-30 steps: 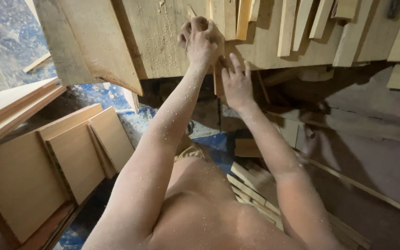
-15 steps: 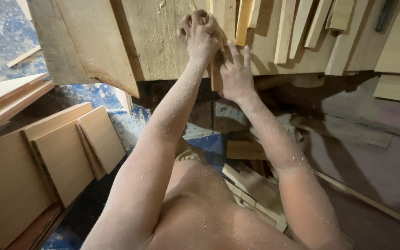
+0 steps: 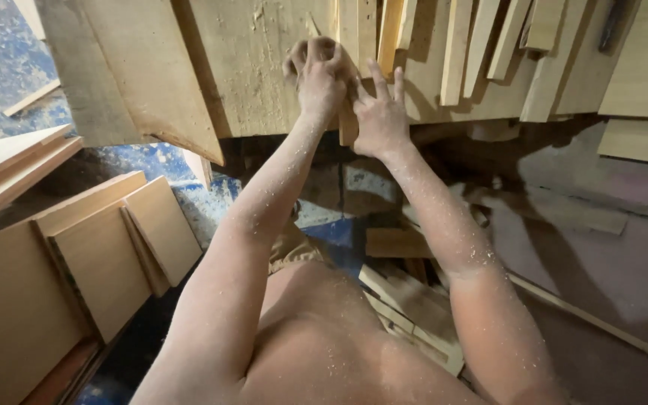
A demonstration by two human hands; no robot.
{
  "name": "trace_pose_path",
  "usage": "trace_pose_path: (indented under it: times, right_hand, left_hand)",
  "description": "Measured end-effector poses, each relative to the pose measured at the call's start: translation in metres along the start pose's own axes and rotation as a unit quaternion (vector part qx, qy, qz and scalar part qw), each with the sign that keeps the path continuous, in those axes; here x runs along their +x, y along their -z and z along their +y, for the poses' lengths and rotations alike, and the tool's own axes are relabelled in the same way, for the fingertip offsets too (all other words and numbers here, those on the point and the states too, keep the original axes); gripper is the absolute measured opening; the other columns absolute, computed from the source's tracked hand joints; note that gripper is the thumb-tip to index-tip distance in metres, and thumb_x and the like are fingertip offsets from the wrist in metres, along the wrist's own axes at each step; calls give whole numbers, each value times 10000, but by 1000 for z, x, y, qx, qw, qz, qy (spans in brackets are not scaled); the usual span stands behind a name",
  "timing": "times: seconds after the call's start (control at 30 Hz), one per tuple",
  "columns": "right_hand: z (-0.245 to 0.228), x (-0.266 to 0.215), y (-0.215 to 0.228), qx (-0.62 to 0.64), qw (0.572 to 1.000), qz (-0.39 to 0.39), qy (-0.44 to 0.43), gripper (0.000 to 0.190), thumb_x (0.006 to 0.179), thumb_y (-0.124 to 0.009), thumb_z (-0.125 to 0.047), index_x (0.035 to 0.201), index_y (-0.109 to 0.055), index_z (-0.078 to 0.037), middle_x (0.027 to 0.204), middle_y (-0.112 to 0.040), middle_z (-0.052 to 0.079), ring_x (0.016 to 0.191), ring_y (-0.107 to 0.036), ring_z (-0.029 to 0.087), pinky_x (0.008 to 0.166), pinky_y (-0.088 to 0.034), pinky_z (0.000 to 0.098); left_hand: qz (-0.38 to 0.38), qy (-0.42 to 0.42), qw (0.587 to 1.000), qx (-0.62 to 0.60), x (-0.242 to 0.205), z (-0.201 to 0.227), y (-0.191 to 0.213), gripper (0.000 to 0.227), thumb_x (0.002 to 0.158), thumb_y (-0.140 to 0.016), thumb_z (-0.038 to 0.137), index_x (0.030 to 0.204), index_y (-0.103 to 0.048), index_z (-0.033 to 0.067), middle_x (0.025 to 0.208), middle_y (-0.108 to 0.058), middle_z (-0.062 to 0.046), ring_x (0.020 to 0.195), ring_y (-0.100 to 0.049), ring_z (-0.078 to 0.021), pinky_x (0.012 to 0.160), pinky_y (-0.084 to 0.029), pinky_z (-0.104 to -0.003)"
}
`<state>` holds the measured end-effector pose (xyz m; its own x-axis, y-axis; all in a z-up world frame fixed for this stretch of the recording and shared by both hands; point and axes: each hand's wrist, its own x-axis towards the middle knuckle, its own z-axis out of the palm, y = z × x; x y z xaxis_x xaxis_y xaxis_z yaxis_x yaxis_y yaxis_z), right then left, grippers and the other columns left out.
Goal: Organizing and moving wooden planks on a workbench in a workshop.
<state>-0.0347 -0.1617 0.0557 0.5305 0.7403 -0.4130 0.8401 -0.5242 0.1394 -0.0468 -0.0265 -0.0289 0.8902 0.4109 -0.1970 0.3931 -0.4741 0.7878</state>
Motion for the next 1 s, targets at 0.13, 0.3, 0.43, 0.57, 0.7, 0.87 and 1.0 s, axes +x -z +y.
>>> trace_pose_path:
  times: [0.13, 0.3, 0.43, 0.57, 0.7, 0.87, 1.0]
  right_hand:
    - [5, 11, 1, 11, 1000, 20, 14, 991, 527, -843, -399, 1446, -584, -135, 1628, -438, 14, 1587, 28, 344, 1223, 56, 688]
    - [12, 24, 1, 0, 999, 22, 24, 972, 553, -831, -416, 1442, -600, -97, 1651, -416, 28, 1590, 36, 348, 1210, 70, 701]
    - [16, 34, 6, 5, 1000, -5, 0, 1067, 528, -832, -406, 1515, -507, -161, 1685, -333, -6, 1584, 83, 346, 1202, 121, 688]
    - [19, 41, 14, 19, 1000, -21, -10, 1060, 542, -848, -393, 1516, -501, -161, 1676, -336, -5, 1574, 43, 355, 1210, 69, 694]
    - [14, 39, 26, 27, 1000, -15, -6, 1119, 584, -835, -410, 1565, -405, -86, 1615, -410, 57, 1559, -65, 383, 1202, 30, 708]
    - [15, 41, 29, 16, 999, -34, -19, 977, 576, -831, -347, 1472, -540, -89, 1621, -424, 49, 1583, -13, 362, 1225, 63, 670]
    - [20, 51, 27, 13, 999, -31, -17, 970, 593, -800, -274, 1499, -505, -92, 1624, -413, 38, 1584, 3, 344, 1229, 72, 654]
  left_hand:
    - [2, -4, 1000, 21, 12, -1, 2, 358, 910, -629, 105, 1252, -655, 208, 1379, -410, -90, 1301, -299, -366, 787, -661, -478]
    - [20, 2, 1000, 16, 20, 7, 10, 257, 915, -617, 181, 1161, -687, 203, 1335, -431, -65, 1291, -270, -355, 844, -605, -504]
    - [13, 30, 999, 22, 27, 15, 19, 419, 811, -621, 77, 1175, -733, 253, 1331, -424, -27, 1297, -253, -338, 1018, -444, -519]
    - [6, 33, 999, 17, 35, 16, 24, 501, 765, -582, 58, 1209, -721, 245, 1340, -435, -41, 1280, -275, -340, 1049, -356, -509]
    - [-8, 27, 1000, -12, 27, 11, 22, 376, 875, -607, 125, 1225, -695, 230, 1329, -413, -74, 1290, -303, -352, 999, -524, -526]
    - [-48, 32, 998, -9, 22, 6, 17, 392, 886, -619, 122, 1269, -650, 198, 1388, -377, -77, 1362, -262, -341, 952, -578, -514]
    - [26, -9, 997, 68, 29, 7, 17, 237, 908, -653, 286, 1135, -722, 282, 1291, -489, -25, 1302, -292, -346, 1090, -277, -529]
